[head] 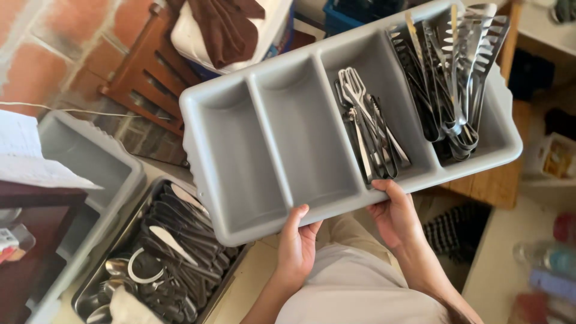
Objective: Drying silverware with a cloth and placing it into a sorted tray.
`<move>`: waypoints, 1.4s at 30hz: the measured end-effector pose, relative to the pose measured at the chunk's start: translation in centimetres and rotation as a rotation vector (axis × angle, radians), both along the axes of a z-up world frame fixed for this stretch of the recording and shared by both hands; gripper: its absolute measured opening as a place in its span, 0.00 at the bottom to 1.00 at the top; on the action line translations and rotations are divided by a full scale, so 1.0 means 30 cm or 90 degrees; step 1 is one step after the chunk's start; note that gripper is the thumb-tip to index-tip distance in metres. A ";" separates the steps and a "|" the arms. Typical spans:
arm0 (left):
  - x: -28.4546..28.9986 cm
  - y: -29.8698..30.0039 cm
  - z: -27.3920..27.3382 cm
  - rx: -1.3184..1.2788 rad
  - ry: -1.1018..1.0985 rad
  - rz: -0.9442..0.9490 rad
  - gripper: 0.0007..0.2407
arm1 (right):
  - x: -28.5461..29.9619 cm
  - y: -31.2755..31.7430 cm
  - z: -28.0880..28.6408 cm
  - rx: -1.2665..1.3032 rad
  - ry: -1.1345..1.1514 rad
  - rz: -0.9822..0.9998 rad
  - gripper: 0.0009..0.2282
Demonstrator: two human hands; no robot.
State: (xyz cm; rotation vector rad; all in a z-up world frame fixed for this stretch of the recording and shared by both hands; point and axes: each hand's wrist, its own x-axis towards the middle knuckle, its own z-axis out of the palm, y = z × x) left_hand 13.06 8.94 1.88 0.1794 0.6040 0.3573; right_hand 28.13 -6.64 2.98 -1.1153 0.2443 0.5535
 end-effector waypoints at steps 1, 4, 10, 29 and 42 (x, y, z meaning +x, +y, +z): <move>0.046 0.022 -0.021 -0.001 -0.001 0.015 0.03 | 0.060 0.035 -0.004 -0.001 -0.001 0.015 0.04; 0.168 0.082 -0.059 0.001 -0.017 0.075 0.04 | 0.220 0.151 0.011 0.007 -0.015 0.081 0.04; 0.433 0.186 -0.043 -0.016 0.011 0.169 0.05 | 0.541 0.362 0.035 -0.014 0.023 0.151 0.03; 0.817 0.669 -0.165 -0.040 0.115 0.340 0.06 | 0.989 0.995 -0.079 -0.064 0.105 0.309 0.02; 1.214 0.876 -0.151 0.104 0.082 0.303 0.14 | 1.478 1.290 -0.115 -0.077 0.052 0.396 0.02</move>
